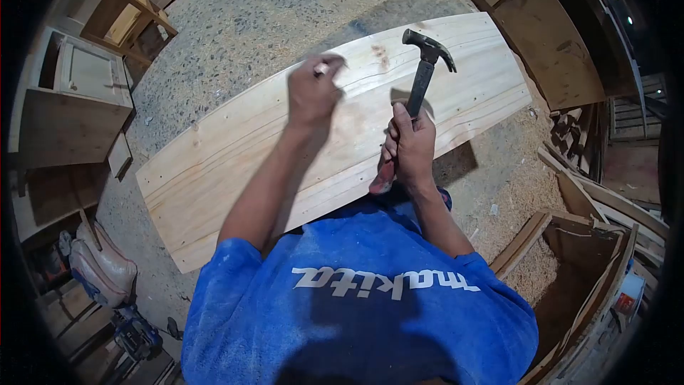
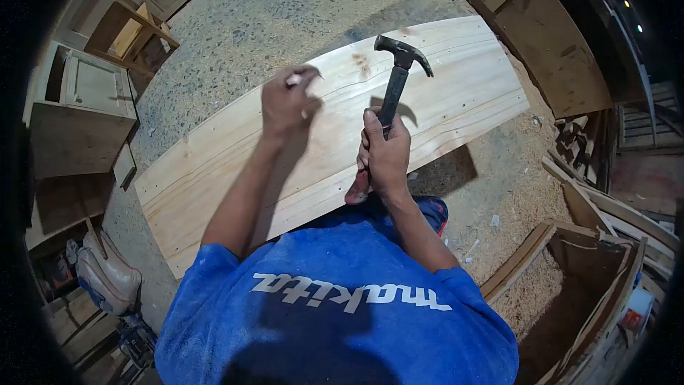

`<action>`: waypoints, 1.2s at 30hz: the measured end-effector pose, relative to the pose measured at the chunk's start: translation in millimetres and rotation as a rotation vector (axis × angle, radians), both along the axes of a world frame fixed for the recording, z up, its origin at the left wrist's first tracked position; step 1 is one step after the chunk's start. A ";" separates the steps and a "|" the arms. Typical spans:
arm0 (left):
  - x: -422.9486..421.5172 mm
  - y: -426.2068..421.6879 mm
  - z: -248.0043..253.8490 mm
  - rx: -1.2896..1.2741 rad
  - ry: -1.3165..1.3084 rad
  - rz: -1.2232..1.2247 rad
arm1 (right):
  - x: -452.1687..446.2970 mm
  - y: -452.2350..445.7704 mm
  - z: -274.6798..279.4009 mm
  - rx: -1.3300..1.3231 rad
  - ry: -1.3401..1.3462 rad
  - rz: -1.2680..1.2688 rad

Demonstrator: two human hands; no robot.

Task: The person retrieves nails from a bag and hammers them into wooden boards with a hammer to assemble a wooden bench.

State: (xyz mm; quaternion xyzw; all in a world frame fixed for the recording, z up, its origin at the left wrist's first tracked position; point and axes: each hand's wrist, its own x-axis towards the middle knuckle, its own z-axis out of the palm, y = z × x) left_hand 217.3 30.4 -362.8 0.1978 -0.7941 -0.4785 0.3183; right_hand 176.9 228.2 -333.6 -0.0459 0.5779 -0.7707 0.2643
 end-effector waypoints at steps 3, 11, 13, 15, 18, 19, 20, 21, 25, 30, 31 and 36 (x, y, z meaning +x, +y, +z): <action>-17.8 -35.6 -2.3 0.105 -0.103 0.023 | -4.9 4.5 4.0 0.054 0.077 -0.001; -18.9 -29.6 -5.4 -0.020 -0.142 0.003 | -20.6 15.0 8.0 0.214 0.224 0.048; -21.5 -32.0 -7.2 -0.017 -0.157 0.012 | -29.1 15.2 9.2 0.253 0.272 0.069; -23.3 -34.7 -13.7 -0.108 -0.136 -0.003 | -35.1 15.0 9.4 0.375 0.441 0.107; -23.7 -38.4 -20.3 -0.118 -0.117 0.001 | -37.6 9.8 24.8 0.473 0.526 0.169; -23.8 -38.1 -17.6 -0.119 -0.114 0.003 | -41.6 7.7 25.4 0.472 0.529 0.170; -22.9 -37.0 -14.9 -0.099 -0.118 -0.004 | -46.0 6.3 25.9 0.475 0.639 0.168; -21.9 -36.2 -13.0 -0.079 -0.123 -0.012 | -47.6 5.6 26.4 0.478 0.748 0.166; -22.5 -36.6 -16.6 -0.096 -0.124 -0.020 | -48.3 -1.5 58.3 0.460 1.146 0.191; -22.2 -37.6 -18.0 -0.202 -0.062 -0.035 | -42.5 -6.2 32.7 0.895 1.213 0.419; -22.7 -37.5 -19.0 -0.204 -0.056 -0.032 | -45.4 -7.8 29.9 1.030 1.170 0.514; -21.6 -36.8 -18.4 -0.192 -0.080 -0.053 | -41.2 -9.9 59.1 0.437 1.242 0.154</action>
